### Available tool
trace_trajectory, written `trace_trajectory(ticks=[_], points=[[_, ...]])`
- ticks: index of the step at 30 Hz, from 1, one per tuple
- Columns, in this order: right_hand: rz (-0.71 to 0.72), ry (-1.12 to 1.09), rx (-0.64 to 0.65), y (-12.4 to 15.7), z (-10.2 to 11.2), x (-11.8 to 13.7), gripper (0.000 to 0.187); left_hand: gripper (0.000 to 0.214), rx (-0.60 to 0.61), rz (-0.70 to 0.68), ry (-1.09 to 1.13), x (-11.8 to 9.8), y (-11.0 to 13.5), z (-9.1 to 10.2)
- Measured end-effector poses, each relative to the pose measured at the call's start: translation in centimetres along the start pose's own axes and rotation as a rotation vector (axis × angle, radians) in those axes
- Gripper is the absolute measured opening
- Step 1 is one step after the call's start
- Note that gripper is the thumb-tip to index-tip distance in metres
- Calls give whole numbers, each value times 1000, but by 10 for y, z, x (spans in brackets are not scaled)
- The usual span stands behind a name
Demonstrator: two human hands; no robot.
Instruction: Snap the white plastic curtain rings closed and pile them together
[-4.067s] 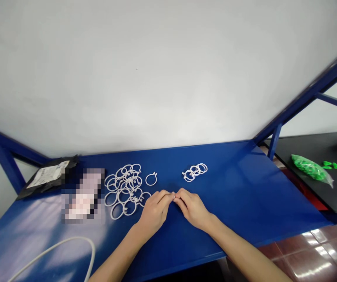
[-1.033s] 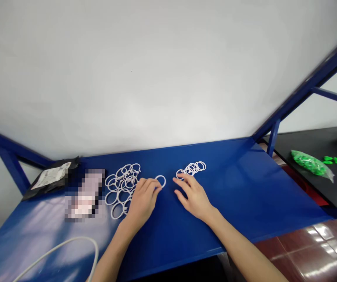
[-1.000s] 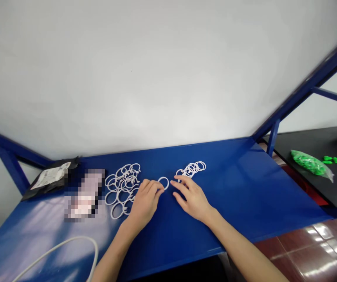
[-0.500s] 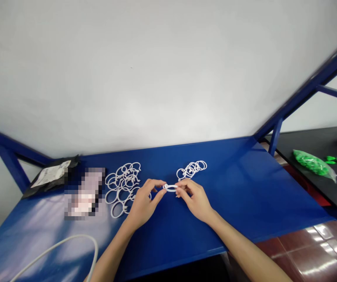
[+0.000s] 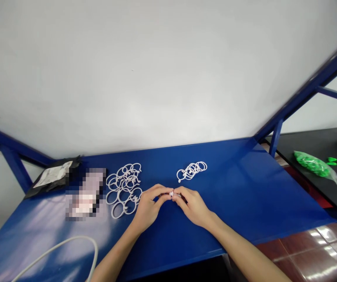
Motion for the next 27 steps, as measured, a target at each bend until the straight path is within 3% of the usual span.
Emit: trace_trajectory(ticks=[5,10,22,27], points=[[77,35,-31,0,1,0,21,15,-42,1,21,4,1,-1],[68,31,-36,0,2,-1,20,9,-81,23,-43,3,1,0],[51,-28,31,-1,2,-5,20,13,-112,-346,-221,-11,7,-6],[60,44,72,-1,0,-12,21,14,-60,-403,-319,-7,10,-11]])
Point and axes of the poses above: each hand's wrist, its own y-axis away from the middle knuckle, its own z-axis out of the back of the hand, x = y × z, the point moved 5 cm from there along -y, towards the middle knuckle, and after that the axes turned 7 degrees about -z, right-handed, at the moved point
